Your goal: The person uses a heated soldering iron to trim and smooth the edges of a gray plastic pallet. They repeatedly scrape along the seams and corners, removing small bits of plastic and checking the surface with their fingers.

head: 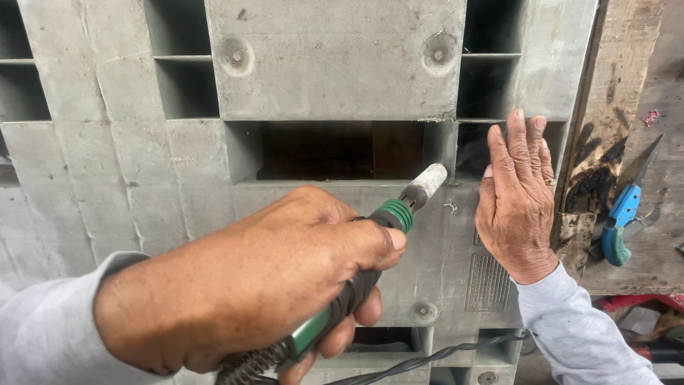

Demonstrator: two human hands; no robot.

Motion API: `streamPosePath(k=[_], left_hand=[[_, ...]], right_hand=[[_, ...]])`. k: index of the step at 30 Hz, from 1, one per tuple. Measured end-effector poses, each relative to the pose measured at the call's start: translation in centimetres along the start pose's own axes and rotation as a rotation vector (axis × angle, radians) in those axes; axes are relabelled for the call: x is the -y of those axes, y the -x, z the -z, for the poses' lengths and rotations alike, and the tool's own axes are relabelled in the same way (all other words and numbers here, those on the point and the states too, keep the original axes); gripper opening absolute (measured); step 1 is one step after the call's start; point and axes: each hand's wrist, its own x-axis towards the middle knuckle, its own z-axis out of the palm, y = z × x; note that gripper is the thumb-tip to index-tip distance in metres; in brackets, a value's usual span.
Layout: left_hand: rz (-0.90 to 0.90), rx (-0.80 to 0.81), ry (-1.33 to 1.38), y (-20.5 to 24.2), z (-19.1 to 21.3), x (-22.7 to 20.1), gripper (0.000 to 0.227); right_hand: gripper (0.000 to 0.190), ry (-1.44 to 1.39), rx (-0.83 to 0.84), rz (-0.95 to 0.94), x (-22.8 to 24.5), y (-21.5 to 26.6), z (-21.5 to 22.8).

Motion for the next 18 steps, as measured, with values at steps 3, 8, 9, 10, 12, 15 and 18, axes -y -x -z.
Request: streamPosePath(k=[3,8,9,10,12,15,18], left_hand=[[-0.029,0.081,0.055,0.0,1.2,0.1,0.044],[-0.018,0.168,0.161,-0.4,3.1,-0.1,0.046],[-0.003,0.158,0.188,-0.2,3.3,0.1,0.046],[0.011,0.149,0.213,-0.2,3.3,0.0,0.046],[-0.024,0.199,0.225,0.2,3.3,0.3,0.051],[-0.047,0.231,0.241,0.7,2.9,0.7,0.053],[-0.064,0.221,0.263,1.0,2.3,1.2,0.05]], right_hand=[[0.048,-0.002,0.0,-0.001,0.0,0.0,0.0],[0.048,-0.013,-0.003,-0.002,0.0,-0.1,0.0],[0.048,-0.017,-0.005,-0.005,0.1,-0.1,0.0],[0.048,-0.01,-0.004,-0.005,0.0,-0.1,0.1],[0.049,0.001,0.0,-0.007,0.1,-0.1,0.1],[0.05,0.001,-0.008,-0.008,0.1,-0.1,0.1],[0.052,-0.014,-0.009,-0.01,0.3,0.0,0.3]])
